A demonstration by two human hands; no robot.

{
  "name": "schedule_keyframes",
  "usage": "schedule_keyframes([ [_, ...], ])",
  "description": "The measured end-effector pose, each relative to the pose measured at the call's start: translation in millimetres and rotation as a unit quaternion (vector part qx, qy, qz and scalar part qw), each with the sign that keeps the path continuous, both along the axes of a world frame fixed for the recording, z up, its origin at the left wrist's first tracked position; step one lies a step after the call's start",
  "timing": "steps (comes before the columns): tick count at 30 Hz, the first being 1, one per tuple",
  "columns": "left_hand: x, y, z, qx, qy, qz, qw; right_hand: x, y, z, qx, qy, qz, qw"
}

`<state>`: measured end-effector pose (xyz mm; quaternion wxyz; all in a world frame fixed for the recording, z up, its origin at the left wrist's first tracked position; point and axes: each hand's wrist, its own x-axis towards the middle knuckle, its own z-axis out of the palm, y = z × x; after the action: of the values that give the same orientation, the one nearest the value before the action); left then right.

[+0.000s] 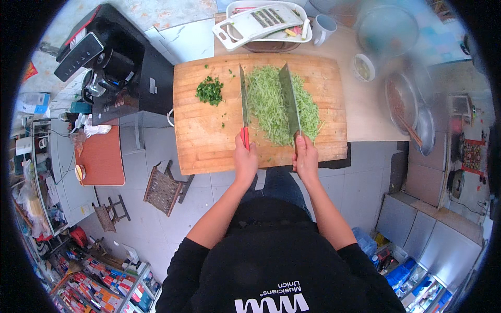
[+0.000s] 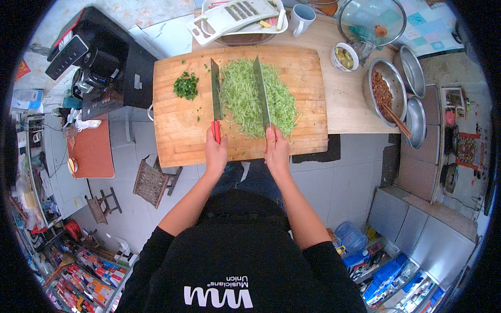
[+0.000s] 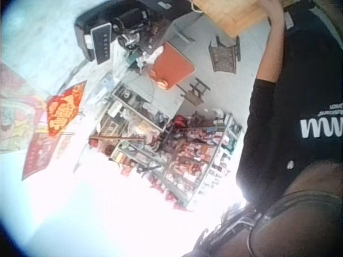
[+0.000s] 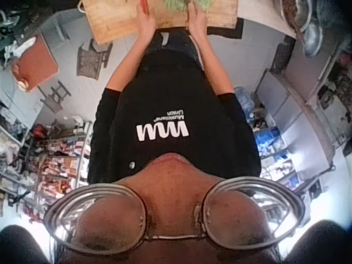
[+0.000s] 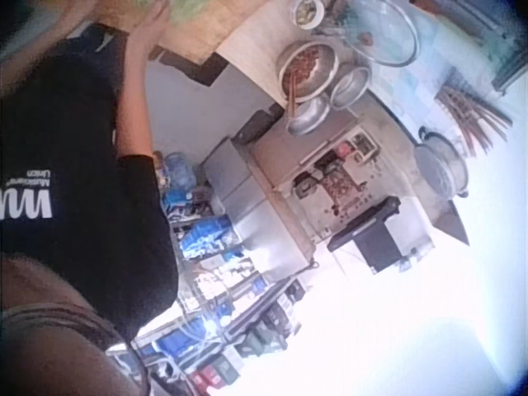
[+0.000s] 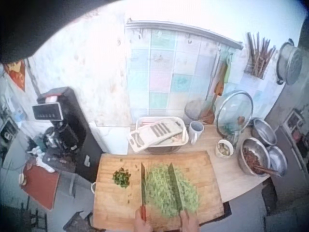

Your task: The person chops green vegetables on a wooden cutting board using two knives simultaneously. The person briefly walks to a shelf to retrieve a spoon and returns to continue chopping.

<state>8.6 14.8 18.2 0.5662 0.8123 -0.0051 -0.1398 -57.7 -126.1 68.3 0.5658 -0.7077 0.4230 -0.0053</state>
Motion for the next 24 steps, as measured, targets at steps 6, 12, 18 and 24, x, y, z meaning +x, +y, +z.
schedule_keyframes([
  [6, -0.3, 0.0, 2.2, 0.007, -0.010, -0.005, 1.000, 3.5, -2.4, -16.3, -0.057, -0.012, 0.017, 0.998],
  [12, 0.4, -2.8, 7.0, 0.011, 0.025, -0.008, 1.000, -1.9, -3.0, -28.7, -0.092, 0.003, -0.006, 0.996],
  [18, 0.4, 4.4, -7.7, 0.005, -0.004, -0.012, 1.000, -35.6, -21.6, 1.8, -0.117, -0.019, -0.038, 0.992],
  [24, -0.4, 1.5, 1.1, 0.036, 0.019, -0.021, 0.999, -47.5, -20.5, -41.4, -0.113, 0.000, -0.086, 0.990],
])
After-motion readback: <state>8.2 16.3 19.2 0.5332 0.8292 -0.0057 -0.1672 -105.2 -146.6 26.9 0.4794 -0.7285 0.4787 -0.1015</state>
